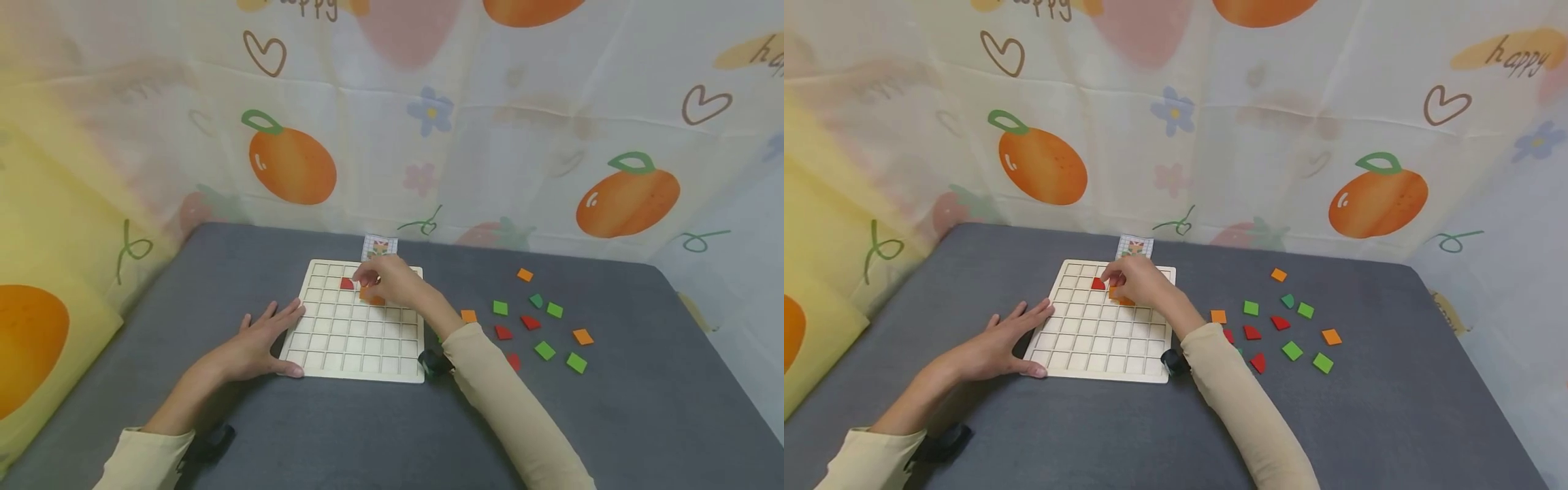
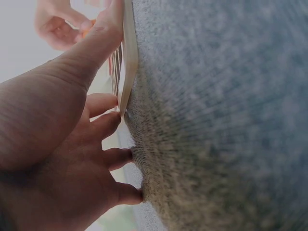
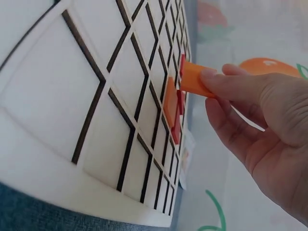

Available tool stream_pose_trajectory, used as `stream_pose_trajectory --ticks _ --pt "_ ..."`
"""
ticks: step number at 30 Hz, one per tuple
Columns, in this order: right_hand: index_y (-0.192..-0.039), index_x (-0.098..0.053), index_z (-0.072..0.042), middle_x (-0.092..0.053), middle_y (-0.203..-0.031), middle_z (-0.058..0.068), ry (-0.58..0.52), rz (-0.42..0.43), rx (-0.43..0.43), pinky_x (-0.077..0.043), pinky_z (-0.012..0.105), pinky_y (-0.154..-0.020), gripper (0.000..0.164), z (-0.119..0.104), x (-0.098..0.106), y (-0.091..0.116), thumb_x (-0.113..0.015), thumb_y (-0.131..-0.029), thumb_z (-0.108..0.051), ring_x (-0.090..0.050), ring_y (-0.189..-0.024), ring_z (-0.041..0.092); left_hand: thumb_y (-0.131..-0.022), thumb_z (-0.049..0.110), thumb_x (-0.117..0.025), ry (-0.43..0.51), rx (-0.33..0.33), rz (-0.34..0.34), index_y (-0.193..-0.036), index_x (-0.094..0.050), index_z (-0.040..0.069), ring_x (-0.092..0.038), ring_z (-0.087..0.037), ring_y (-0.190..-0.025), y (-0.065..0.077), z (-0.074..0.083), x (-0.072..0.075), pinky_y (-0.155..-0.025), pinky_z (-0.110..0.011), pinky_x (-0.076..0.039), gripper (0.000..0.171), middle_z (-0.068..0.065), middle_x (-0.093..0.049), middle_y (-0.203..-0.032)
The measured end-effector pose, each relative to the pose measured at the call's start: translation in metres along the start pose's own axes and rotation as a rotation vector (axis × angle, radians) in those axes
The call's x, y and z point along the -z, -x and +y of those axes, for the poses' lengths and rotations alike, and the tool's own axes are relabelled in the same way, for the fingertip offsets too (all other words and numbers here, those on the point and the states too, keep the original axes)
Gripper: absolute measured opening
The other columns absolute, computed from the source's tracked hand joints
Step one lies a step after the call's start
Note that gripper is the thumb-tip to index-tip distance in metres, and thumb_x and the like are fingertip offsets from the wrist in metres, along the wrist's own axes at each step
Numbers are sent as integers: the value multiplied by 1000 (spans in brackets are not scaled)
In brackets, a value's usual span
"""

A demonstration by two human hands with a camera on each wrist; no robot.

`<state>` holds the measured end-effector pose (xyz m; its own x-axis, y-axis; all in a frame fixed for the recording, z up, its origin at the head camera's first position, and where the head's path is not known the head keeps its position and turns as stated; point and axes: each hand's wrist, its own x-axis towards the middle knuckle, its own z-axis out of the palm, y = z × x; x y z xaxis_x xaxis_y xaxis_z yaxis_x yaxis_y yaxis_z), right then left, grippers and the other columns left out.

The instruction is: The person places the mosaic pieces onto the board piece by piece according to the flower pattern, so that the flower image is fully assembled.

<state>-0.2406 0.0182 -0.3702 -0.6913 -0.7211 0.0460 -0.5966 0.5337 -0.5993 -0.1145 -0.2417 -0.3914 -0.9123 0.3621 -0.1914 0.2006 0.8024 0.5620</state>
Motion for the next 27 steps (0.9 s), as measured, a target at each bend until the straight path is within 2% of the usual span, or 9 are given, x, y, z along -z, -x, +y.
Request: stream_pose_trajectory --ticks 10,18,27 --pt "-109 -73 -3 -71 -93 4 5 -26 -13 -50 21 -76 23 -1 -7 -11 -73 -86 0 -64 -86 15 -68 47 -85 -2 7 -7 -154 -27 3 -4 -55 -143 0 0 0 -102 -77 2 112 -21 -17 -161" --pt "-107 -73 -4 -71 -93 4 -7 -32 -47 -51 22 -75 20 2 -10 -12 -73 -87 -2 -64 -85 14 -68 47 -85 -3 3 -2 -153 -28 2 -5 -55 -143 0 1 1 -102 -77 2 112 -21 -17 -161" --pt "-108 -72 -4 -71 -92 4 19 -54 -30 -50 24 -75 18 5 -15 -12 -68 -90 -2 -63 -84 13 -68 47 -84 -3 -1 1 -153 -28 2 -5 -55 -143 1 1 0 -102 -77 1 112 -21 -17 -161"
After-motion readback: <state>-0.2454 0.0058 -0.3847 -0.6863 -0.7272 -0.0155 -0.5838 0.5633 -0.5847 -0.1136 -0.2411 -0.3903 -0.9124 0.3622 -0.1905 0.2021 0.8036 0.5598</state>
